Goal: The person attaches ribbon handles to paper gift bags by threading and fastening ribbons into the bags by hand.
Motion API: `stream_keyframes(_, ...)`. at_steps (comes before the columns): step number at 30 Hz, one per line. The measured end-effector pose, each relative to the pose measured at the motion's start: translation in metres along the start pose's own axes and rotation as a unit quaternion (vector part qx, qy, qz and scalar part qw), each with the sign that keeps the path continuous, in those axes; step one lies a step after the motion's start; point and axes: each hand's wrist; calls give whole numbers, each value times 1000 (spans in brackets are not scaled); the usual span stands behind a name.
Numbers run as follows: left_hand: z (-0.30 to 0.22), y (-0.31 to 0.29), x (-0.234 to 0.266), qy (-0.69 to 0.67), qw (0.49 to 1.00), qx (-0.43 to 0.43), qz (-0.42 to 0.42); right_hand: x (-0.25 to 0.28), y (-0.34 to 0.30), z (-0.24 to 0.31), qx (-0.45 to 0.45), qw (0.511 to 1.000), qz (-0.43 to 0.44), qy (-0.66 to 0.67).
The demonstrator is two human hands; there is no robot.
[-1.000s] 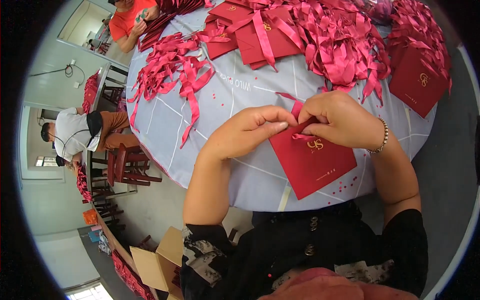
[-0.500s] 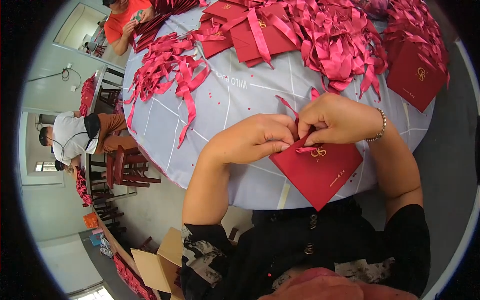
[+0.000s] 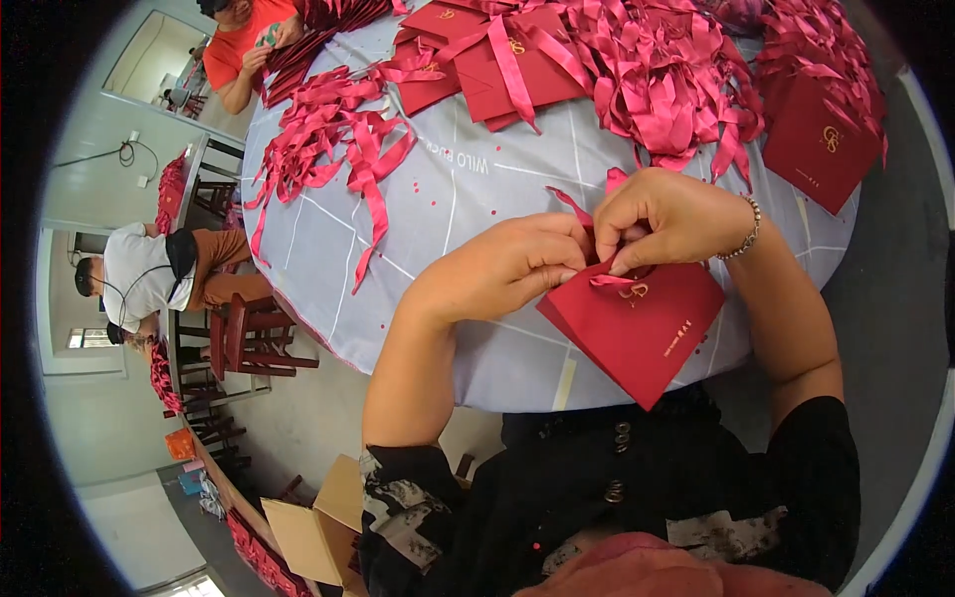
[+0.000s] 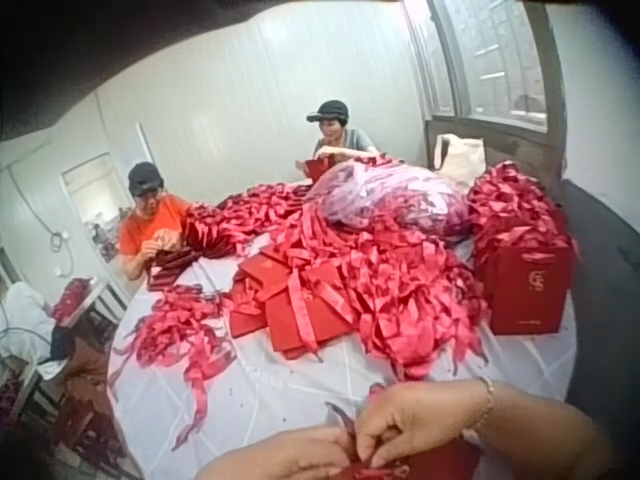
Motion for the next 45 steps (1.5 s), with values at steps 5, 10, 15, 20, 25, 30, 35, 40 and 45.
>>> stream_keyframes(5, 6, -5, 0, 1, 999, 37, -6, 9, -4, 6, 83, 995, 47, 27)
stream_keyframes(10, 20, -12, 12, 62, 995, 70, -45, 11, -13, 9, -9, 999, -22, 47)
stream_keyframes(15, 26, -45, 44, 126, 944, 290, -91, 16, -11, 2, -36, 996, -24, -74)
stream_keyframes(20, 23, -26, 17, 168, 905, 155, -358, -3, 3, 3, -39, 991, -100, -83)
stream_keyframes(25, 4, 11, -21, 11, 946, 190, -263, -14, -2, 15, -53, 944, -131, -299)
stream_keyframes(30, 12, 25, -27, 103, 966, 147, -185, -34, 2, 14, -49, 944, -58, -321)
stream_keyframes(35, 22, 20, -22, -24, 977, 164, -134, -39, 1, 13, -37, 966, -46, -252)
stream_keyframes(40, 25, 19, -22, -116, 964, 219, -93, -34, -2, 16, -37, 988, 22, -148)
stream_keyframes(45, 25, 23, -23, -129, 959, 228, -111, -28, -2, 13, -19, 989, 30, -145)
Point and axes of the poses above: each hand's wrist, its own y-axis towards the middle knuckle, its own x-axis out of the back of the hand, z = x × y, and after that the axes turned 1 degree about z, right-handed
